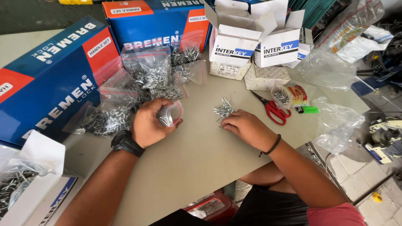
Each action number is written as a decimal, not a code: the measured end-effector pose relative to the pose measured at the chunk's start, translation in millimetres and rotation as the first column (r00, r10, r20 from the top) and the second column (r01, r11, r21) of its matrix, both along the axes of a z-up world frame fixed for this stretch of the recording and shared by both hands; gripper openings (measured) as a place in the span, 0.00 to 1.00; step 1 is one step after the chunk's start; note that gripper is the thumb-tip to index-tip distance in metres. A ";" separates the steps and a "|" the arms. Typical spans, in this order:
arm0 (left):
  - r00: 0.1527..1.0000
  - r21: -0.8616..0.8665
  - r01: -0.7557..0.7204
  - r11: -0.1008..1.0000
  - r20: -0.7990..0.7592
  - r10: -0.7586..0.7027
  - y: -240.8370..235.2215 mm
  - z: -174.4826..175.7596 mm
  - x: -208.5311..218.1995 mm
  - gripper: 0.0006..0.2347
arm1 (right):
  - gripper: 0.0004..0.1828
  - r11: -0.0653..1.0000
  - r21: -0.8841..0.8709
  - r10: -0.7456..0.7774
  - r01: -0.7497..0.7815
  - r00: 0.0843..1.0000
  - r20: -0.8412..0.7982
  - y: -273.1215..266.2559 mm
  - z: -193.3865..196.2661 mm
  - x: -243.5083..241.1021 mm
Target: The person takes loose rivets from a table and places them into small plastic bags, eventually putting a bag of rivets into a cardboard box.
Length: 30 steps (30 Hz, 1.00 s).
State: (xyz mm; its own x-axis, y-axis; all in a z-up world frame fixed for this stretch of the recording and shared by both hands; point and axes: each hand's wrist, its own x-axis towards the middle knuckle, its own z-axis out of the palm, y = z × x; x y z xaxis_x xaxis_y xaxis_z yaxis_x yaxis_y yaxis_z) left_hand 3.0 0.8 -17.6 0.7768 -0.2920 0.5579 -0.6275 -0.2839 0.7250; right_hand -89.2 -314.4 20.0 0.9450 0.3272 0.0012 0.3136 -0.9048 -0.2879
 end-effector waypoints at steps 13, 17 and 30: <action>0.999 -0.041 0.022 0.999 0.031 -0.021 0.8 4.4 -2.2 0.19 | 0.05 0.898 0.440 0.025 0.030 0.993 -0.119 6.1 48.4 -9.5; 0.997 -0.071 0.060 0.996 0.045 -0.057 1.9 7.3 -3.1 0.20 | 0.03 0.729 0.681 0.108 0.074 0.970 -0.220 -0.3 38.6 15.8; 0.999 -0.068 0.051 0.996 0.008 -0.051 2.0 14.3 -6.6 0.19 | 0.08 0.898 0.315 0.205 -0.307 0.926 0.316 101.9 77.5 47.8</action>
State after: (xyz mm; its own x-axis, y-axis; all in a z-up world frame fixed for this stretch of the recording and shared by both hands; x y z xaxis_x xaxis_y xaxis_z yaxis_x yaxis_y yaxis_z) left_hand -3.6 2.8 -3.3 0.7582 -0.2922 0.5829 -0.6446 -0.2010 0.7376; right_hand -41.4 -212.5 97.5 0.7747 0.4873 0.4030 0.6311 -0.6362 -0.4438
